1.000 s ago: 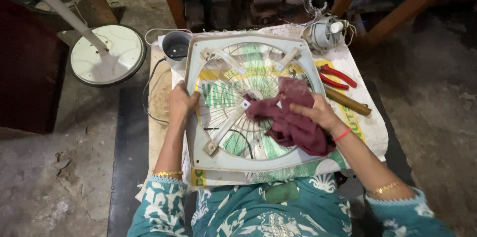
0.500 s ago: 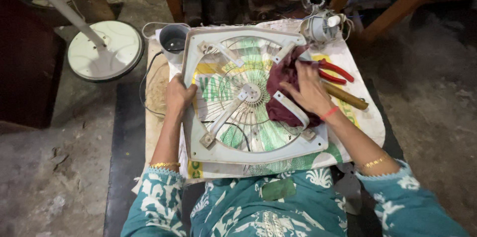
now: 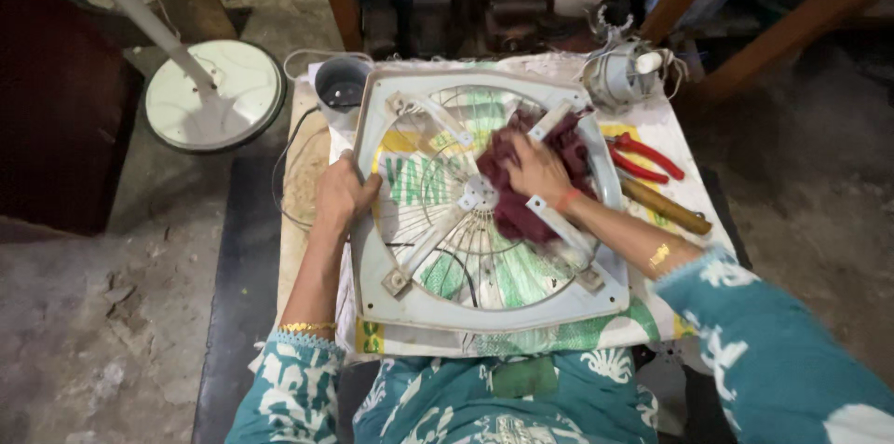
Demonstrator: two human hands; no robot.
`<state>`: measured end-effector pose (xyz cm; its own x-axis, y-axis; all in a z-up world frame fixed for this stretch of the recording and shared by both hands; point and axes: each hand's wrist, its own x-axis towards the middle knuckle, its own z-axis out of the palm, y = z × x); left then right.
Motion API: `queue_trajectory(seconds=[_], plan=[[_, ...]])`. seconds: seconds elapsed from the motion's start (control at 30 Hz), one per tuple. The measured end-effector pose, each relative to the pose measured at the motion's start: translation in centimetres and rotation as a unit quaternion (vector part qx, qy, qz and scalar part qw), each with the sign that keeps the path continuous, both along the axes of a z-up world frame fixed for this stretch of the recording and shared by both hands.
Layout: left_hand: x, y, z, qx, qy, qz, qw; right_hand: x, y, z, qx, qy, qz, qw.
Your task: The person wipes the fan cage and blades with a maroon cloth, then removes the fan blades and wipes the motor housing. The person reattaches the fan blades to the motor shaft.
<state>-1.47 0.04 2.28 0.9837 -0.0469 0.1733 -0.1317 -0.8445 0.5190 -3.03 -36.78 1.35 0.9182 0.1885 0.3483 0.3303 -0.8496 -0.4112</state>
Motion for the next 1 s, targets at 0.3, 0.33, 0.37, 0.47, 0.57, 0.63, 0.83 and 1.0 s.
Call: queue_trajectory(seconds=[0.3,0.33,0.37,0.47,0.57,0.63,0.83,1.0], plan=[[0.1,-0.6,0.1,0.031,0.021,0.039,0.999,1.7,9.3,3.7,-0.062,-0.094,0.49,0.865],[0.2,-0.4,0.1,0.021,0.02,0.034,0.999,2.5,10.0,4.0,-0.104,-0.118,0.466,0.871],[0.3,-0.4,0.1,0.011,0.018,0.028,0.999,3.5,10.3,4.3,-0.146,-0.143,0.441,0.874],[0.1,-0.4,0.2,0.004,0.041,0.033,0.999,7.5,8.8,5.3,-0.152,-0.106,0.301,0.935],[-0.3,-0.6,0.8,0.006,0.039,0.044,0.998,8.9,5.4,5.1,-0.077,-0.193,0.263,0.942],[-0.5,-1.1,1.2,0.011,0.035,0.052,0.998,8.1,2.8,4.7,-0.177,-0.171,0.142,0.959],[-0.7,-2.0,1.1,0.016,0.039,0.067,0.997,2.7,-1.4,3.1,-0.359,-0.148,-0.092,0.917],[-1.4,-2.9,0.3,0.019,0.1,0.073,0.992,-2.3,-3.2,3.1,-0.229,-0.004,-0.121,0.966]])
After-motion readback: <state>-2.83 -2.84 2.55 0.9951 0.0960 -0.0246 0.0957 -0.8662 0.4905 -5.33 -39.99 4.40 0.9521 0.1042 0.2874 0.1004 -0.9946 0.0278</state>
